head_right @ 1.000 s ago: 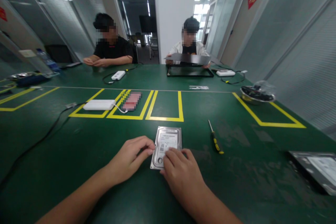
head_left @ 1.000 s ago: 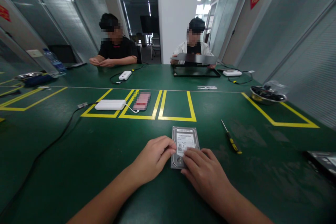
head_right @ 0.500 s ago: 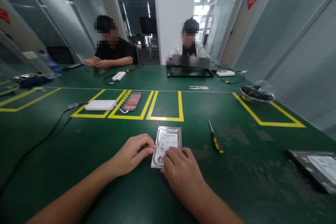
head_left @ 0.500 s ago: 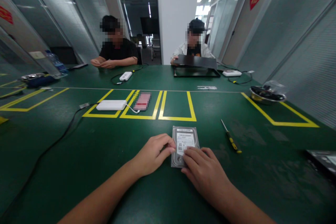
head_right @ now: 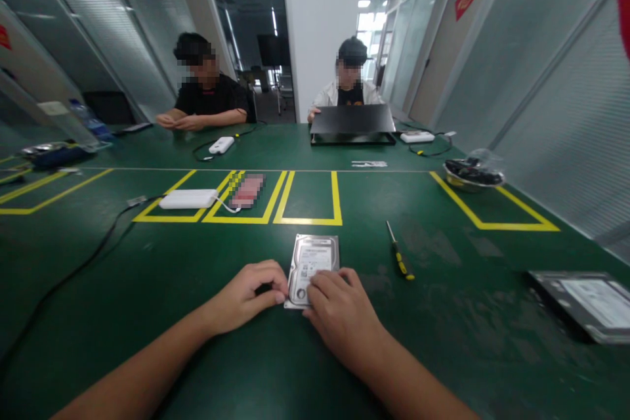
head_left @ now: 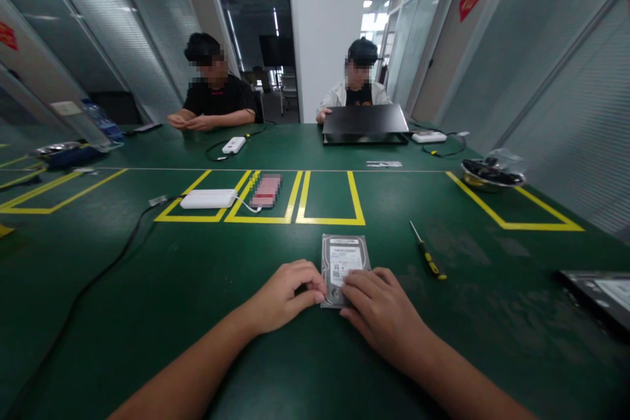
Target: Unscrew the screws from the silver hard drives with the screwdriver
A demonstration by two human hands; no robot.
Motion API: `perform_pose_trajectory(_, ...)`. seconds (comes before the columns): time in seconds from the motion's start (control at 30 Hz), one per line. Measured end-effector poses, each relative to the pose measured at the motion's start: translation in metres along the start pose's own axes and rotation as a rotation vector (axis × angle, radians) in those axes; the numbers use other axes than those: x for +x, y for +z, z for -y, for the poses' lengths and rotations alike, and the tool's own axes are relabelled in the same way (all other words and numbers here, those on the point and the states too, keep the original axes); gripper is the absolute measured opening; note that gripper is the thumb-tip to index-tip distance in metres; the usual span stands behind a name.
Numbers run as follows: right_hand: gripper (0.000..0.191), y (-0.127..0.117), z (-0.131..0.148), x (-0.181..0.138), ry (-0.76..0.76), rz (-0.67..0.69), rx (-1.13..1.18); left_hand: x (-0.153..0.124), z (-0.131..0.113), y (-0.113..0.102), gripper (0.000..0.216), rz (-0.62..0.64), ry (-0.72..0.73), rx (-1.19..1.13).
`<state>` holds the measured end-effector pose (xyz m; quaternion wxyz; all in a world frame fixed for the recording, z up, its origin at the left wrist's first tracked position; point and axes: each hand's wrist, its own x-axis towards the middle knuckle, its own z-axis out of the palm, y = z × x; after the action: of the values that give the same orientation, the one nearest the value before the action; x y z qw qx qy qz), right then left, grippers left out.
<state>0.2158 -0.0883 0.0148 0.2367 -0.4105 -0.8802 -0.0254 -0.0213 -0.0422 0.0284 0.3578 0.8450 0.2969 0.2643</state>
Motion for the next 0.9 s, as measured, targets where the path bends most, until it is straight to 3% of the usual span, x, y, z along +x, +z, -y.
perform_pose_trajectory(0.9,0.032,0.000,-0.012,0.000,-0.065,0.029,-0.022,0.001,0.011,0.005,0.020,0.033,0.089,0.038)
